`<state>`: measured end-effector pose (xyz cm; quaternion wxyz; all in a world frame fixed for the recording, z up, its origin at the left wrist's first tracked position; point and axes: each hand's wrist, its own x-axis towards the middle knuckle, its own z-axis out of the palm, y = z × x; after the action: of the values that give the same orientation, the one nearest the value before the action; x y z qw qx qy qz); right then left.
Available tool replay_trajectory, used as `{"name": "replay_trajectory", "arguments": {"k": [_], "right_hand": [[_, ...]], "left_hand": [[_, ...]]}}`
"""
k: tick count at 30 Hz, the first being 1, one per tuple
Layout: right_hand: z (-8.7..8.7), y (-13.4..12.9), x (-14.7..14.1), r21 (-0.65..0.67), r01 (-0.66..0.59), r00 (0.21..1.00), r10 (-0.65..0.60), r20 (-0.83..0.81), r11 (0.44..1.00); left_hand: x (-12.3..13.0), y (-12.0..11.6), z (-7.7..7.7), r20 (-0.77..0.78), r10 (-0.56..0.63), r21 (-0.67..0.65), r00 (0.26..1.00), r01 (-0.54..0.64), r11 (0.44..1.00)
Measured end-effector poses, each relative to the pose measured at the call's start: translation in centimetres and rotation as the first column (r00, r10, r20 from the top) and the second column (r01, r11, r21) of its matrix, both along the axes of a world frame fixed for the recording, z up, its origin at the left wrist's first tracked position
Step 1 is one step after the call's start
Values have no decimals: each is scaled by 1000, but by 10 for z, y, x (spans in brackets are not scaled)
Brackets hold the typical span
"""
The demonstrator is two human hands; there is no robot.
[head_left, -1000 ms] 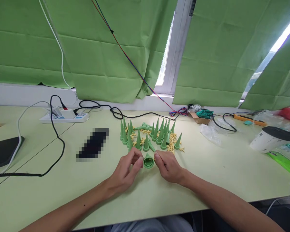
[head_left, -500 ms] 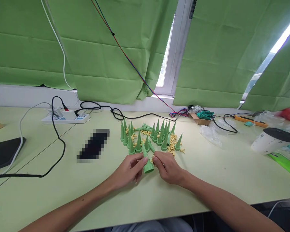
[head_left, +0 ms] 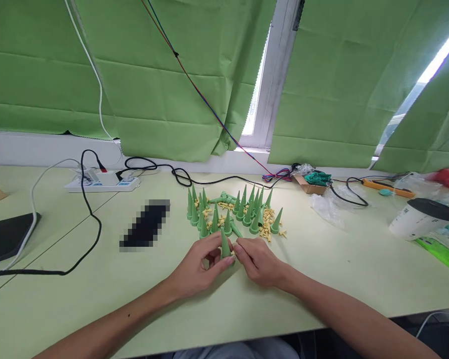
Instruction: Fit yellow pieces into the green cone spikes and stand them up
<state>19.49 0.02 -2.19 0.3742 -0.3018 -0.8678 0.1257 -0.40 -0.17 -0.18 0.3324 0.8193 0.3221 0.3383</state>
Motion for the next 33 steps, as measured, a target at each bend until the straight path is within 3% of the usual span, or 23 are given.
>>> {"name": "replay_trajectory", "arguments": {"k": [12,18,33], "right_hand": [[0,3,-1,32,13,1000,-14,14,999],[-1,3,-2,24,7,1000,-7,-5,1000],[-2,4,-2,3,11,999,-10,-34,1000]], "left_hand": [[-6,4,-16,-55,-38,219,998,49,975],[-7,3,-15,-90,-46,333,995,74,940],[-9,4,-19,-114,4,435,993,46,899]]}}
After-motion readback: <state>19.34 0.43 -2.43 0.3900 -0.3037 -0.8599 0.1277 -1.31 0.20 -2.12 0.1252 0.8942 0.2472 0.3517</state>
